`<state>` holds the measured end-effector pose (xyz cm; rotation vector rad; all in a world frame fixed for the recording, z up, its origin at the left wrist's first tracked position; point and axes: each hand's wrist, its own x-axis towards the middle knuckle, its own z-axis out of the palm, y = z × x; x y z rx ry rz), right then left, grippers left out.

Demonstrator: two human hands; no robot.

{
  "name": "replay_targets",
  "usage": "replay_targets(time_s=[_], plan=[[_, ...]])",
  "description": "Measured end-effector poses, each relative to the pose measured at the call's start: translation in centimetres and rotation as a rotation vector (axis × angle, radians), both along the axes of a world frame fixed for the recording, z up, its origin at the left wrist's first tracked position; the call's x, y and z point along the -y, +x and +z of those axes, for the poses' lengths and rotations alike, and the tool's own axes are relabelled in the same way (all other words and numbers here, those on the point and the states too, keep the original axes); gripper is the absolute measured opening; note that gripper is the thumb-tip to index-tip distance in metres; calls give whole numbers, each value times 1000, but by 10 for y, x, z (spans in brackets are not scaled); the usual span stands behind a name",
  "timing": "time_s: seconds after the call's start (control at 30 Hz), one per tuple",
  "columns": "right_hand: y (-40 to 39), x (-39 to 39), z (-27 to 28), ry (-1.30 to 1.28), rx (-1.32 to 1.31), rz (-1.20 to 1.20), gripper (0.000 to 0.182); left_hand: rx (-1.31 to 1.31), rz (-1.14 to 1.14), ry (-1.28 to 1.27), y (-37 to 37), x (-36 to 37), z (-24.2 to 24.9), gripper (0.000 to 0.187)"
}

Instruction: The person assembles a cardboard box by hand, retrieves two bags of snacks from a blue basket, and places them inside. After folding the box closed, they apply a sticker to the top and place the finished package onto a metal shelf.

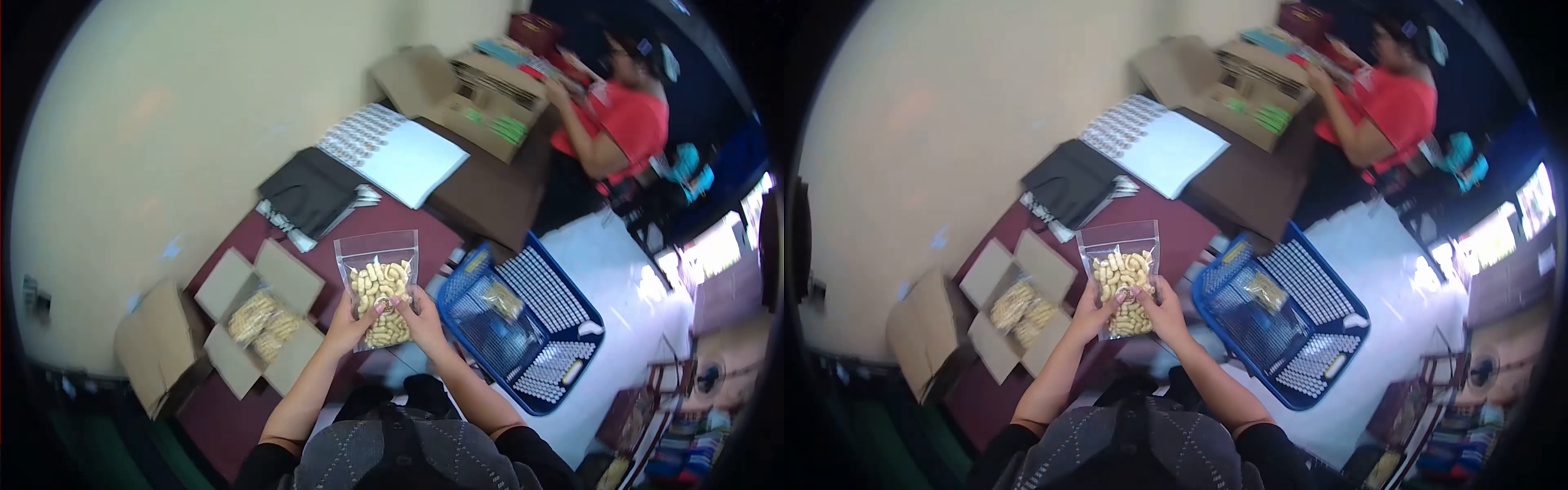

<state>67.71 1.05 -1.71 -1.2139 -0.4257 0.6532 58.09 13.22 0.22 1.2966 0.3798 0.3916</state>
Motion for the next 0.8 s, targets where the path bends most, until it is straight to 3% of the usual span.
replay_targets(time_s=[0.1, 0.33, 0.4, 0.43, 0.5, 0.63, 0.73, 0.8], plan=[[-47, -50, 34, 6, -42, 187, 28, 52, 223, -47, -66, -32, 23, 48], [-137, -150, 44, -64, 5, 534, 35, 57, 702, -62, -180, -77, 35, 46], [-153, -153, 52, -48, -46, 565, 40, 44, 720, -30, -198, -68, 46, 45], [-153, -152, 53, -31, 77, 598, 32, 27, 752, 69, -197, -63, 49, 43], [-155, -159, 54, -11, 70, 673, 33, 19, 813, 185, -199, -61, 51, 36], [-164, -178, 44, -28, -68, 788, 38, 119, 866, -6, -220, -65, 42, 31], [-168, -184, 56, -48, -197, 834, 39, 94, 934, 55, -221, -65, 41, 32], [-168, -184, 60, 21, 98, 826, 36, 109, 973, 112, -211, -67, 37, 32]])
